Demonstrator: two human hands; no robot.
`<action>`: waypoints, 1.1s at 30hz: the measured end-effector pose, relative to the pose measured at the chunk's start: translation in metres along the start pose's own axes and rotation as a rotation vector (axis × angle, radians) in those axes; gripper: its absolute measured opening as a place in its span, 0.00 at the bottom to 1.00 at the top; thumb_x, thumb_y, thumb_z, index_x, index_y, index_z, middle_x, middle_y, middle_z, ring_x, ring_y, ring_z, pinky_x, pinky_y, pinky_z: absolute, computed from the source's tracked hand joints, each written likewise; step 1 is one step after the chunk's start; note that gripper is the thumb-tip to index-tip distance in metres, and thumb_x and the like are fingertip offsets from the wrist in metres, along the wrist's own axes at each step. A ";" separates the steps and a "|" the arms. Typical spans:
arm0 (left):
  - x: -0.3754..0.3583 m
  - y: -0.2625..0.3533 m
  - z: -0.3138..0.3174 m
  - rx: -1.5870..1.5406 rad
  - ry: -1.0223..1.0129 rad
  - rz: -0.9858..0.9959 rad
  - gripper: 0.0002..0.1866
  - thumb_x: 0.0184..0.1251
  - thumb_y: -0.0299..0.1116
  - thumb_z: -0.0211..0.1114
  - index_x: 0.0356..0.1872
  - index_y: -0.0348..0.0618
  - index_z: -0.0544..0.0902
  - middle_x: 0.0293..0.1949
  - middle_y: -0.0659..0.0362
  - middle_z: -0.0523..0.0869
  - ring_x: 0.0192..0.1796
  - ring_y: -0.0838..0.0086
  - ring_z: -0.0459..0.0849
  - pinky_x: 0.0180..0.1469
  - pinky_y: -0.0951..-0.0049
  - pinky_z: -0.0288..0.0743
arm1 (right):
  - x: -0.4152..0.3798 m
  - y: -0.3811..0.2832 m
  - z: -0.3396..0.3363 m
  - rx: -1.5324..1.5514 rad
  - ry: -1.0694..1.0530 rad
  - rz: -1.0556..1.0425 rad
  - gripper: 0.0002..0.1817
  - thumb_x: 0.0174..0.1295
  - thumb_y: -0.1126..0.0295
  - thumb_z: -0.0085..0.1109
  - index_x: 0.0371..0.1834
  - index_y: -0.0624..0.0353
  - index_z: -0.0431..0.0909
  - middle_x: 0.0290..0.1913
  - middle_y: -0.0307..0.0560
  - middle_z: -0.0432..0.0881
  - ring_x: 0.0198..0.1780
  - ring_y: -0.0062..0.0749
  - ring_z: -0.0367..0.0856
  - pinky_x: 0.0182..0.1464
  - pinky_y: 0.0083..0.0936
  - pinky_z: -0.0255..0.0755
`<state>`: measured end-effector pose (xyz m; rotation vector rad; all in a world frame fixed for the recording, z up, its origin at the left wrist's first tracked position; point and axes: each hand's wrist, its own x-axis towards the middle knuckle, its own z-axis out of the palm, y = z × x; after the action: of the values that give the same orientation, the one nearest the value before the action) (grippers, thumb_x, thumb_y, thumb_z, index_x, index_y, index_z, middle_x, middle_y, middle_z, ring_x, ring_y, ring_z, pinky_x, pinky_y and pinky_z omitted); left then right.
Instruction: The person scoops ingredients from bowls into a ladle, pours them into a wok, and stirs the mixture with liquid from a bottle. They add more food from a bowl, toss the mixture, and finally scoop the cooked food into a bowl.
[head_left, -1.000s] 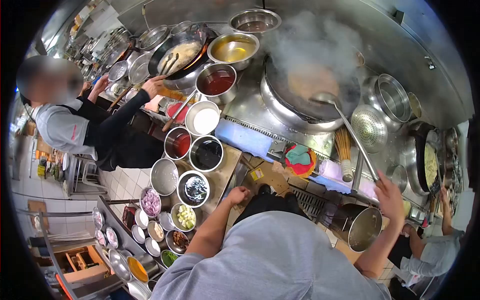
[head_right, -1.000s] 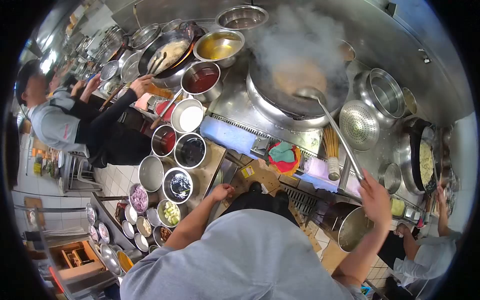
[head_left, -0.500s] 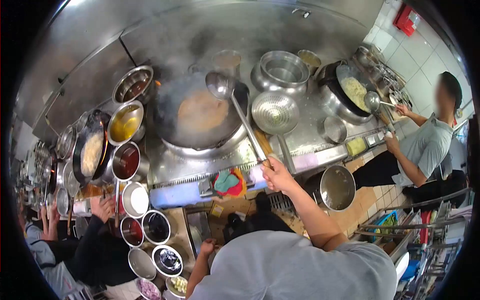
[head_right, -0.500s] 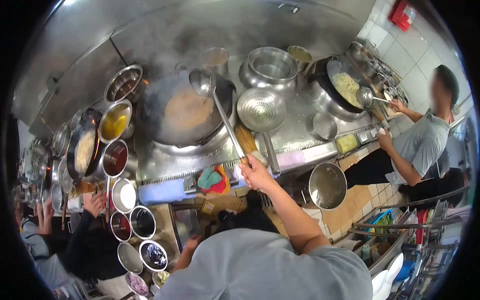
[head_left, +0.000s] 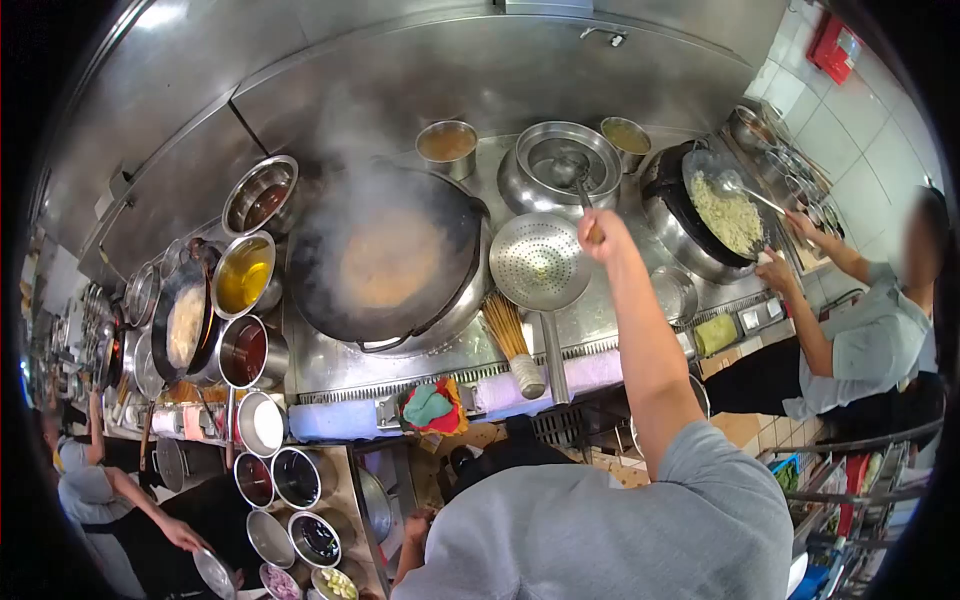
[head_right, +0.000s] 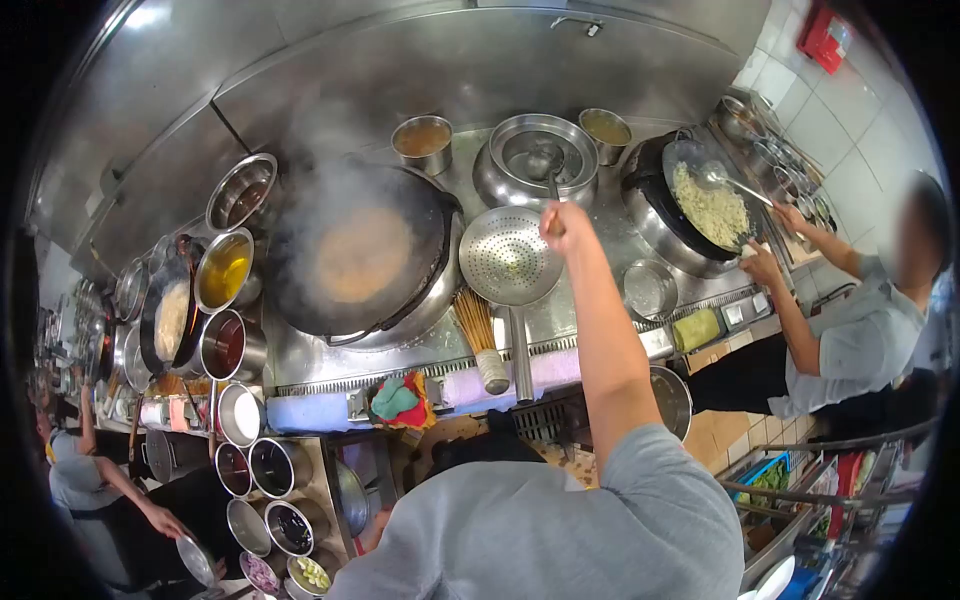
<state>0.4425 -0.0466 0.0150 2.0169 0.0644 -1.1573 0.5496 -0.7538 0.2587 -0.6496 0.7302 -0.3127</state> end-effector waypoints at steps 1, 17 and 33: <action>0.002 0.007 0.005 -0.023 0.010 0.008 0.14 0.64 0.42 0.57 0.40 0.42 0.78 0.37 0.55 0.84 0.35 0.69 0.83 0.34 0.70 0.73 | 0.016 -0.013 -0.002 0.489 -0.263 0.227 0.06 0.53 0.78 0.46 0.20 0.61 0.65 0.18 0.41 0.69 0.22 0.26 0.71 0.20 0.20 0.68; 0.011 0.038 0.040 -0.199 0.070 -0.054 0.16 0.65 0.43 0.57 0.45 0.42 0.75 0.40 0.55 0.83 0.36 0.67 0.83 0.34 0.69 0.75 | 0.046 -0.108 0.072 -0.619 0.000 -0.236 0.06 0.59 0.73 0.49 0.27 0.62 0.67 0.17 0.42 0.70 0.13 0.27 0.69 0.16 0.23 0.68; 0.078 0.004 -0.020 -0.285 0.003 0.029 0.11 0.65 0.38 0.57 0.43 0.44 0.77 0.32 0.57 0.82 0.28 0.72 0.81 0.25 0.73 0.74 | -0.092 -0.026 0.000 0.138 0.039 0.023 0.05 0.62 0.73 0.45 0.28 0.60 0.65 0.21 0.36 0.69 0.18 0.18 0.68 0.17 0.15 0.63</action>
<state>0.5031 -0.0613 -0.0354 1.7620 0.1904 -1.0618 0.4832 -0.7294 0.3228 -0.5055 0.7459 -0.3521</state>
